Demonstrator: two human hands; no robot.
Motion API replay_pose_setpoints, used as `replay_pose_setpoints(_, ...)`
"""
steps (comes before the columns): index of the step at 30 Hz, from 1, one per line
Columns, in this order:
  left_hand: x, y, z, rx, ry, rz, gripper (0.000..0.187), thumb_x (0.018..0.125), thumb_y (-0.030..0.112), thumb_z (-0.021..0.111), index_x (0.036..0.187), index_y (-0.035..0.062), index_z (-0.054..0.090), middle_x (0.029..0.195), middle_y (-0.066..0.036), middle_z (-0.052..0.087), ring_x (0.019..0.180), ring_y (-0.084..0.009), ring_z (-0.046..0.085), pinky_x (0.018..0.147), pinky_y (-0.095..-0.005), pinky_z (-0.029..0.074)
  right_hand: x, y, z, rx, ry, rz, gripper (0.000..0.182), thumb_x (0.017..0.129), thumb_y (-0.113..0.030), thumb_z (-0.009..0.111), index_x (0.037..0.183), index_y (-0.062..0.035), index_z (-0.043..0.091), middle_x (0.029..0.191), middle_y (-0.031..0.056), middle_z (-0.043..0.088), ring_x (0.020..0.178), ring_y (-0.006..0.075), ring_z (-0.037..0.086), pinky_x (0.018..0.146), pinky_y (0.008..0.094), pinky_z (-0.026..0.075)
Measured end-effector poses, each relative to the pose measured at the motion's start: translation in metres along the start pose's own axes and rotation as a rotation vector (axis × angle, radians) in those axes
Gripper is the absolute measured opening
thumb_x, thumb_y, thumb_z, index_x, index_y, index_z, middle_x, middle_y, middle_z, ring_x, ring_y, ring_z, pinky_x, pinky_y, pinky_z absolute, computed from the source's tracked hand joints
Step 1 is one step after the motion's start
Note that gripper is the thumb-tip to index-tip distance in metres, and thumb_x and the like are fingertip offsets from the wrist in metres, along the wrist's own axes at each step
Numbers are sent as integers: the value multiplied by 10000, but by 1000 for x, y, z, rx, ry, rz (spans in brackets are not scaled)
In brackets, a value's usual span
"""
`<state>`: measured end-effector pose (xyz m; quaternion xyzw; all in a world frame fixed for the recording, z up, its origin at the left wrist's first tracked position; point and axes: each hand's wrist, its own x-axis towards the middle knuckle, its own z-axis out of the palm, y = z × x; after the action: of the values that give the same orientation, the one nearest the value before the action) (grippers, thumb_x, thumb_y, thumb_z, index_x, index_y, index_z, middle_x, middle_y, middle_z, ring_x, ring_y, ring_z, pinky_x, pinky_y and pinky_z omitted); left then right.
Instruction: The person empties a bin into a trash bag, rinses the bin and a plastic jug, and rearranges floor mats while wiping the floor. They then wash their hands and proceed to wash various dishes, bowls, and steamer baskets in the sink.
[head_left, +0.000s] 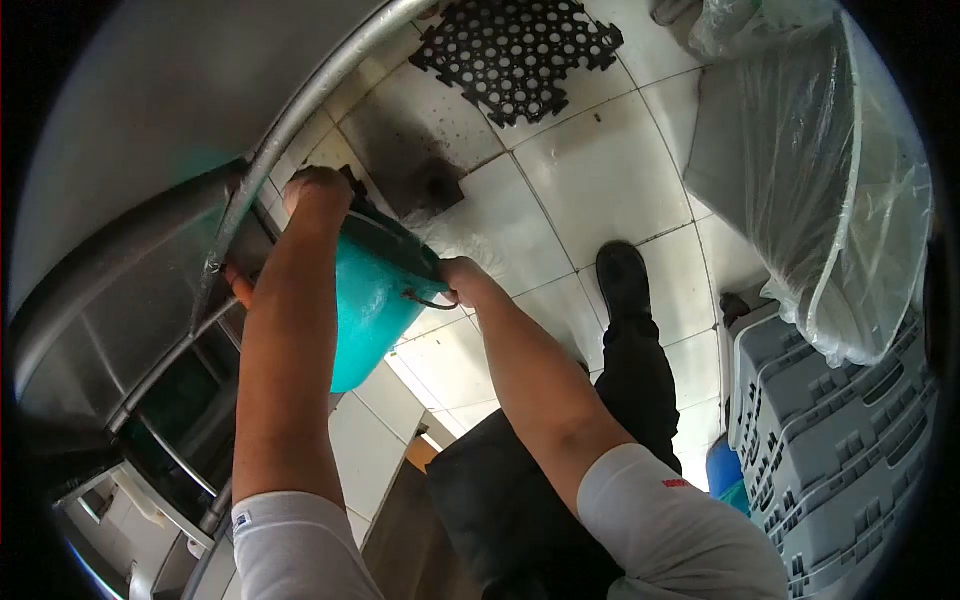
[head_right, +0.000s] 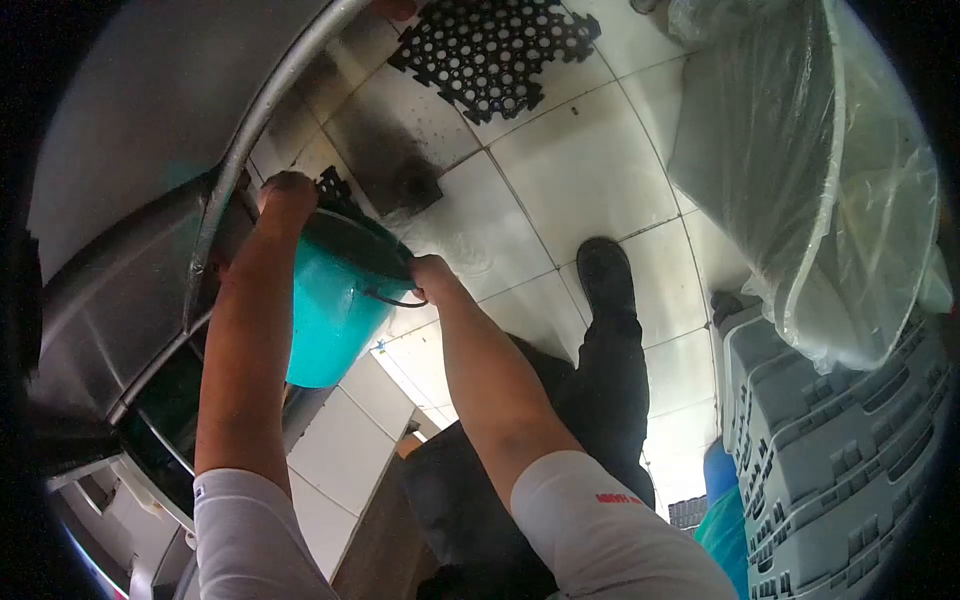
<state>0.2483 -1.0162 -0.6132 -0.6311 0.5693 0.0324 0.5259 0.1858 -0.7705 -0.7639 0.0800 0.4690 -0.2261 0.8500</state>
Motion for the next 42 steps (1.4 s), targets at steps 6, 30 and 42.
replay_pose_setpoints(6, 1, 25, -20, 15, -49, -44, 304, 811, 185, 662, 1113, 177, 691, 1199, -25, 637, 1087, -230, 613, 759, -376, 528, -17, -10, 4, 114, 23, 21, 193, 766, -81, 607, 597, -64, 515, 486, 34, 401, 366, 112, 364, 354, 291, 211)
replay_pose_setpoints(30, -140, 80, 154, -1769, 217, 150, 300, 896, 110, 560, 1181, 20, 529, 973, -148, 652, 841, -236, 616, 760, -337, 474, -214, -107, -113, -785, 907, -664, 332, 836, -181, 629, 1098, -85, 449, 1057, 206, 573, 981, 431, 566, 828, 507, 452)
replay_pose_setpoints(42, -449, -175, -126, -1061, 1509, 311, 169, 882, 57, 547, 1035, -11, 573, 972, -120, 560, 867, -208, 515, 788, -303, 416, -368, -93, -129, -824, 824, -580, 448, 891, -310, 573, 1258, -59, 515, 1142, 165, 628, 1080, 319, 590, 927, 381, 450)
